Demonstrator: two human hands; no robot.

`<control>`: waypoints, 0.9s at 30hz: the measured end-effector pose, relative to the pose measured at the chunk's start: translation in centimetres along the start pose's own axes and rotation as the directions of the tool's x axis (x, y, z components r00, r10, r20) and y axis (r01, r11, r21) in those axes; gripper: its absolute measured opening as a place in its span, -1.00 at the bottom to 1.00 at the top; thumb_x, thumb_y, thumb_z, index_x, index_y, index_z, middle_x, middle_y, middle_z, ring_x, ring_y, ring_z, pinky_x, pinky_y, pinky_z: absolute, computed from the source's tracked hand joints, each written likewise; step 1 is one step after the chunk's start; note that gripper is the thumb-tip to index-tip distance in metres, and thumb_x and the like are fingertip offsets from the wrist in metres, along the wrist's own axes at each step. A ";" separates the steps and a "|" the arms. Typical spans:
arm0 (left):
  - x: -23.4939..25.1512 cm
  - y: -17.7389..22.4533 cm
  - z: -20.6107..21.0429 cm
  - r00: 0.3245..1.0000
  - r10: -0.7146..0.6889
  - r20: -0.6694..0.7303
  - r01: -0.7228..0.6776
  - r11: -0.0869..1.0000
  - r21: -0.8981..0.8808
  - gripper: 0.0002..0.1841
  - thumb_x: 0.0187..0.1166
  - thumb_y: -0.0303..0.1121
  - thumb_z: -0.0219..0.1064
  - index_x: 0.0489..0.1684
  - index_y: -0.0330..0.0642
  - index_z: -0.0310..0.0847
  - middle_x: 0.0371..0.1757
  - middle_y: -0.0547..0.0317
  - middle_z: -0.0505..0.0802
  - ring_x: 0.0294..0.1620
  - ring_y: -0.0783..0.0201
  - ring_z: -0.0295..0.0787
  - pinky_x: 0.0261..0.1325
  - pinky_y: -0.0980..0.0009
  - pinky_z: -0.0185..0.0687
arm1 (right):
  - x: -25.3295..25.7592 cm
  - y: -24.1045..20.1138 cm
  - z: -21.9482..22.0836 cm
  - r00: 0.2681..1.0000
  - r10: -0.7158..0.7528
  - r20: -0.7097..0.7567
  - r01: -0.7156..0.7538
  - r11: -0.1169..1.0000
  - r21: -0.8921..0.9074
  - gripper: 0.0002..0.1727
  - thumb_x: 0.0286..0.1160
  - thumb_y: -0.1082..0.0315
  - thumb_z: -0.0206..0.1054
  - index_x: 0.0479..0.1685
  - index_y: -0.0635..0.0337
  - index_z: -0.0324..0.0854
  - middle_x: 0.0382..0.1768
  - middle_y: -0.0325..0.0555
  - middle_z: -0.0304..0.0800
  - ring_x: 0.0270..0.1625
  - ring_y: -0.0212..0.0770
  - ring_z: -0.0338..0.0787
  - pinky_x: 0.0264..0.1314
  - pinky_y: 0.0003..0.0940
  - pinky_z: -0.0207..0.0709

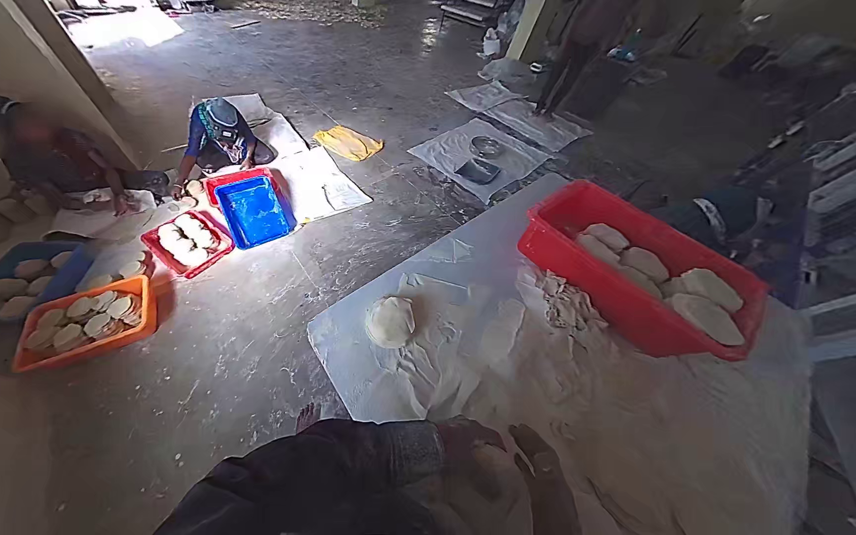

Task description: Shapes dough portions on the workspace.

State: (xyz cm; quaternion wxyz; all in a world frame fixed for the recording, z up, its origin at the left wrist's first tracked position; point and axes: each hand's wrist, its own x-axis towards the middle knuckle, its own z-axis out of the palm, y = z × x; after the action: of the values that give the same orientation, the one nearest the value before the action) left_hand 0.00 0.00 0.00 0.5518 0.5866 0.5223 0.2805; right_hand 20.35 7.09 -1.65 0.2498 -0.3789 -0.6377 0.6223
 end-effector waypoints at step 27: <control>1.0 -2.6 4.3 0.664 -0.621 -0.416 -0.145 0.439 -0.887 -0.27 0.84 0.19 -0.33 -0.15 -0.28 0.62 -0.31 -0.01 0.78 -0.25 0.16 0.73 -0.06 0.12 0.66 | -0.9 -6.7 4.9 0.959 0.278 0.050 -0.204 0.803 -0.559 -0.20 0.02 -0.02 0.65 0.36 0.15 0.58 0.00 0.07 0.85 0.12 0.04 0.83 0.21 0.11 0.62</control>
State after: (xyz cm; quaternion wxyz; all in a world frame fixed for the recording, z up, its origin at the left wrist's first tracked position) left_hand 3.41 -1.01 -3.69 0.5618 -0.0223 0.5554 0.6127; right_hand 15.90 3.81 4.55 0.0078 -0.4714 -0.7505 0.4631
